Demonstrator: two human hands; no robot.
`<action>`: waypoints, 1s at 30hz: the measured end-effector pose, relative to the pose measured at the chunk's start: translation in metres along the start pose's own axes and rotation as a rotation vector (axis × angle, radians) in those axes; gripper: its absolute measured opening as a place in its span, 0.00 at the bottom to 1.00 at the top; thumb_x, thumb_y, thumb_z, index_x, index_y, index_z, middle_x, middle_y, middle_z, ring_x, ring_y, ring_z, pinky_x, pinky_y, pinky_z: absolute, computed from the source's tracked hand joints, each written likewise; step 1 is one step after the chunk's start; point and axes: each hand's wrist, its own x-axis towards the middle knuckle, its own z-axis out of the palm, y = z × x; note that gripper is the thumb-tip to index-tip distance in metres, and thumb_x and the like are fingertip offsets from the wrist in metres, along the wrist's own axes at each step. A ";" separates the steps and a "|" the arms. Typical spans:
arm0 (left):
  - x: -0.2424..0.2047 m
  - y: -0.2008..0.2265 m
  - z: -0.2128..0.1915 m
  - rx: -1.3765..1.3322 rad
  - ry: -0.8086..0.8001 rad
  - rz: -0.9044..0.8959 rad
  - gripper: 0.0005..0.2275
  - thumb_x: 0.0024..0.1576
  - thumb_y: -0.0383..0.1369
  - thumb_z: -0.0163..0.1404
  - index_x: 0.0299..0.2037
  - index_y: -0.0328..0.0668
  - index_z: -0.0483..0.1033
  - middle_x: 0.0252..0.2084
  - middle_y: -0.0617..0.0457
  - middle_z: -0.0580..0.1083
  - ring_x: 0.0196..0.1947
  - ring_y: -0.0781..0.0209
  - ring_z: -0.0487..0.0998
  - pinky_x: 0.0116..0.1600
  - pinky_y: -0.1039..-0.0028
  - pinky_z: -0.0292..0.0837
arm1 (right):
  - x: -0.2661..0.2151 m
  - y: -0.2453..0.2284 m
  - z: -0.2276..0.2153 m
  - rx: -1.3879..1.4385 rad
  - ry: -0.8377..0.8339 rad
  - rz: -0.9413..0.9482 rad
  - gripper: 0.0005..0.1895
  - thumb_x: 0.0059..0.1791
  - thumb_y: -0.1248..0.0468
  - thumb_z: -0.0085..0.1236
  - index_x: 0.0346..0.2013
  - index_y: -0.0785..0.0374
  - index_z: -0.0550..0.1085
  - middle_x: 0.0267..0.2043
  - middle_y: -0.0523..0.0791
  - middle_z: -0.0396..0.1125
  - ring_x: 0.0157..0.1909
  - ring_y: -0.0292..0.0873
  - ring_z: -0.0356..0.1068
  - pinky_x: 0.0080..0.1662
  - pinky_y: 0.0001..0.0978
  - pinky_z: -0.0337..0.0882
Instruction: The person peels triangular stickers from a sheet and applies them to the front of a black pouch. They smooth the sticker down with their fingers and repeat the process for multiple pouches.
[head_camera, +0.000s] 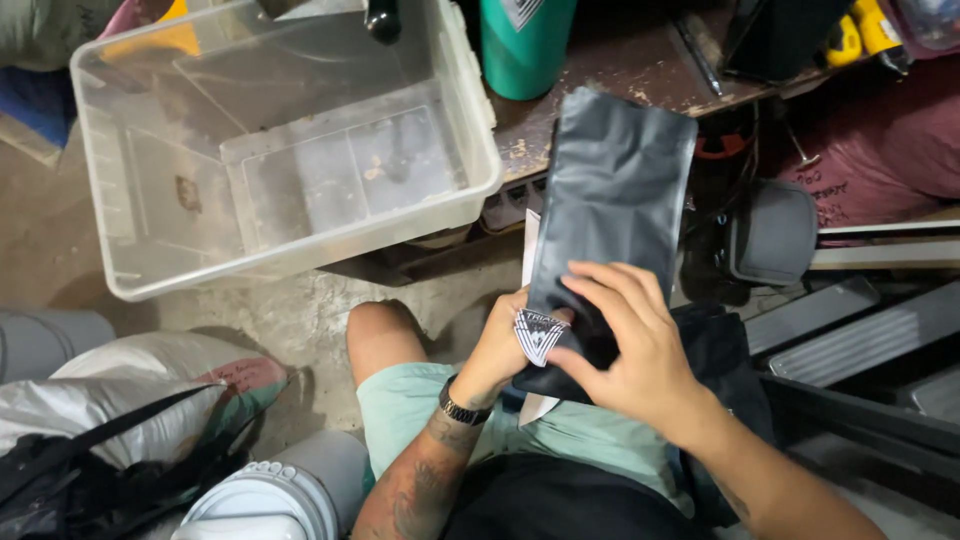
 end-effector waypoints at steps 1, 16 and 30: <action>-0.001 -0.002 -0.001 0.017 0.004 -0.004 0.05 0.50 0.30 0.66 0.32 0.37 0.85 0.31 0.52 0.77 0.37 0.65 0.74 0.48 0.72 0.72 | 0.003 0.005 0.001 -0.007 -0.001 0.049 0.30 0.42 0.49 0.68 0.55 0.59 0.77 0.58 0.48 0.70 0.57 0.58 0.68 0.56 0.50 0.69; -0.007 0.044 0.026 0.165 0.083 -0.019 0.06 0.53 0.26 0.61 0.25 0.32 0.82 0.30 0.49 0.74 0.34 0.61 0.75 0.43 0.71 0.72 | 0.001 0.073 -0.037 0.231 -0.197 0.613 0.11 0.41 0.70 0.67 0.38 0.61 0.80 0.20 0.46 0.68 0.26 0.41 0.67 0.38 0.37 0.70; -0.008 0.043 0.029 0.154 0.092 -0.003 0.07 0.54 0.25 0.61 0.24 0.33 0.80 0.30 0.50 0.73 0.34 0.62 0.73 0.42 0.71 0.72 | -0.001 0.064 -0.031 0.175 -0.125 0.550 0.30 0.41 0.69 0.67 0.59 0.53 0.75 0.30 0.41 0.76 0.28 0.40 0.67 0.41 0.32 0.70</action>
